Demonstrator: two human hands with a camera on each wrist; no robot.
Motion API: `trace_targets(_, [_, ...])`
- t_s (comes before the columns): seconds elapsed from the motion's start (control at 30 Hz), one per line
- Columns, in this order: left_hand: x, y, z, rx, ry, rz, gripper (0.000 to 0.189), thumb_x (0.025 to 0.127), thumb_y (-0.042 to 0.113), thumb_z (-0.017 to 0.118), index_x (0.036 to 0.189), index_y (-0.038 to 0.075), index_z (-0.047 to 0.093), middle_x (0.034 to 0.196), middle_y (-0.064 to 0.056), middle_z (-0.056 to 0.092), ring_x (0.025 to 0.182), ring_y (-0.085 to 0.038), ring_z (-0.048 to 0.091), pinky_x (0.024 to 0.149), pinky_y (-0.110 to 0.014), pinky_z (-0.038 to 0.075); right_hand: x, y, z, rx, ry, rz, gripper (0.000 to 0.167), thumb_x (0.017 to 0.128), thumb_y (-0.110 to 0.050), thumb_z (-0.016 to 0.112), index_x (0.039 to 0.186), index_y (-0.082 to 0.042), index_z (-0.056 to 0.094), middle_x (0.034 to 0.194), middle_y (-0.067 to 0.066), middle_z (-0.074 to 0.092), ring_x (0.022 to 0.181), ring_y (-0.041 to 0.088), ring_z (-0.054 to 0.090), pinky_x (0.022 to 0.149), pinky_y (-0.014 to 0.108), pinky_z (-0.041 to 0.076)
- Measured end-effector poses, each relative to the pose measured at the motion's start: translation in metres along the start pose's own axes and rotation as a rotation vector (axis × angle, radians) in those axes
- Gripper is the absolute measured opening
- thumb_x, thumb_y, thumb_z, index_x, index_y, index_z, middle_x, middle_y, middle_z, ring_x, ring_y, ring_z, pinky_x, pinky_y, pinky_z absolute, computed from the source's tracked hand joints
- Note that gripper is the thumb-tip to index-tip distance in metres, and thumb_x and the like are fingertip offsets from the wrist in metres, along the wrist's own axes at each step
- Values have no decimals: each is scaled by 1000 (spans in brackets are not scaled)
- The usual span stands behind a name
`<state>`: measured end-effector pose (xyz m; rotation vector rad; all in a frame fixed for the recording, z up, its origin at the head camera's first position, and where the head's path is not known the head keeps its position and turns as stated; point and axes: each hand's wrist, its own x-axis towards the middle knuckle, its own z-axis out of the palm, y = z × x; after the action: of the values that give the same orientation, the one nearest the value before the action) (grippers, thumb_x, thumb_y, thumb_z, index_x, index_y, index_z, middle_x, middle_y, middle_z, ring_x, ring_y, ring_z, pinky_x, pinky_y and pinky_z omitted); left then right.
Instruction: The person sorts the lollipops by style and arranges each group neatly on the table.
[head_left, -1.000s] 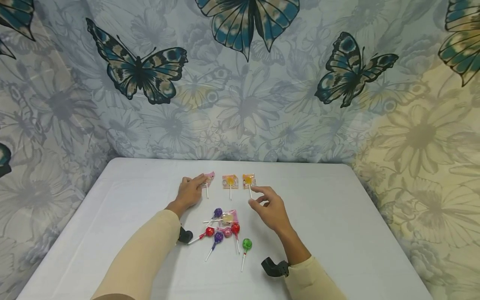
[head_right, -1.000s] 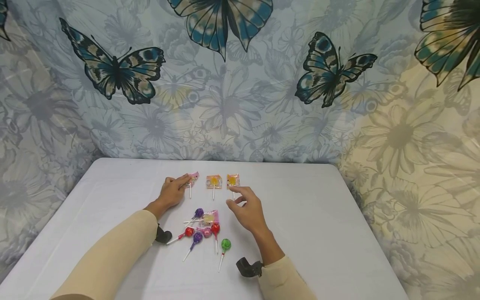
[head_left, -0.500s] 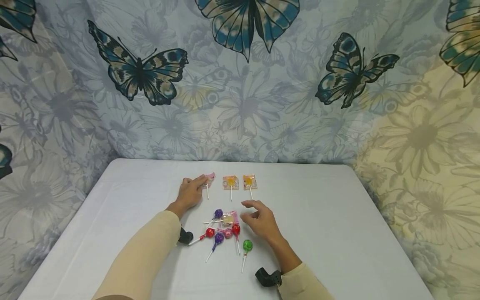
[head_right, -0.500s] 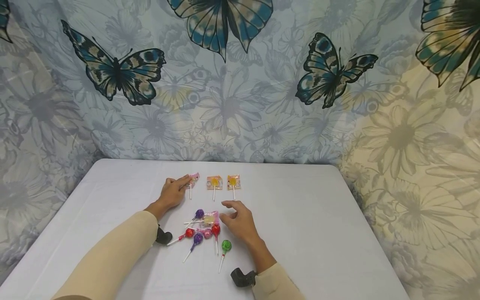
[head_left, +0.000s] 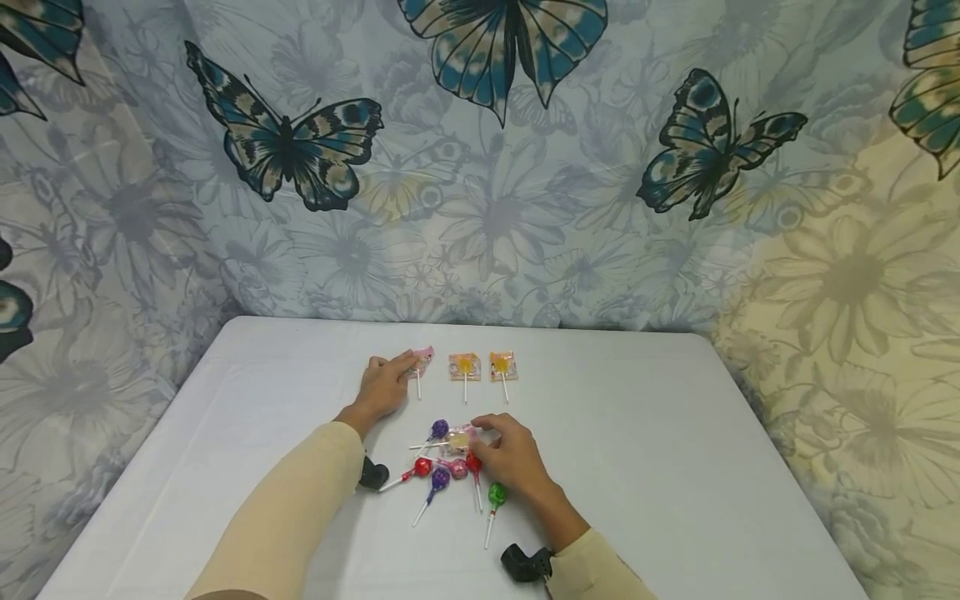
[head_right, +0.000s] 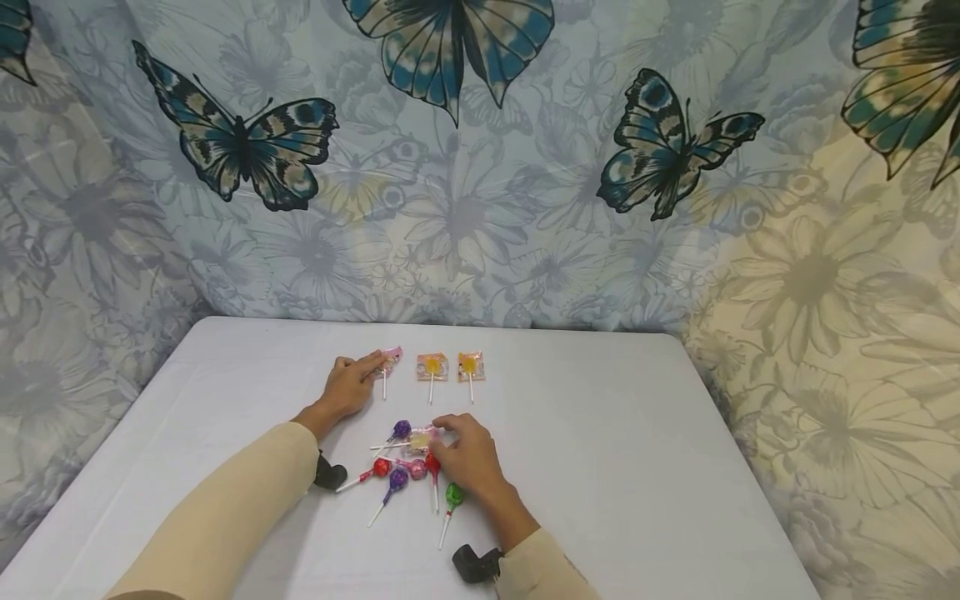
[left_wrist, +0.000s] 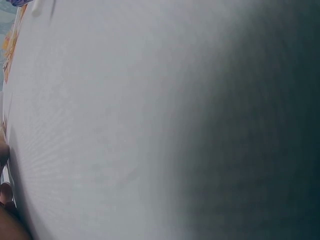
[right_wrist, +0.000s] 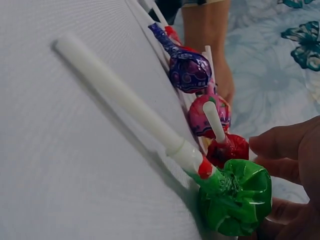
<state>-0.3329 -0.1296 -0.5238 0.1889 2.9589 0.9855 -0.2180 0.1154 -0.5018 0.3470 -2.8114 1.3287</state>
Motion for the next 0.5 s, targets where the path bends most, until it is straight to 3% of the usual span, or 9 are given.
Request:
trace_targets(0.27, [0,4,-1,-5,4,10,40,102,14,44,141,16,50,150,3,38,109,-29,39,92,-45,33,4,-1,1,-2,-1,14,22,85,-14,73,106,-7,71,103,5,61,72,11,55,58,24,48])
trace_targets(0.5, [1,2,-1,6,9,-2,41,102,15,43,142,17,49,151,3,37,108,-30,39,92,-46,34,8,0,4,35,57,31,12,82,-13,74,93,-6,73,97,5,62,79,15,60,65,29,49])
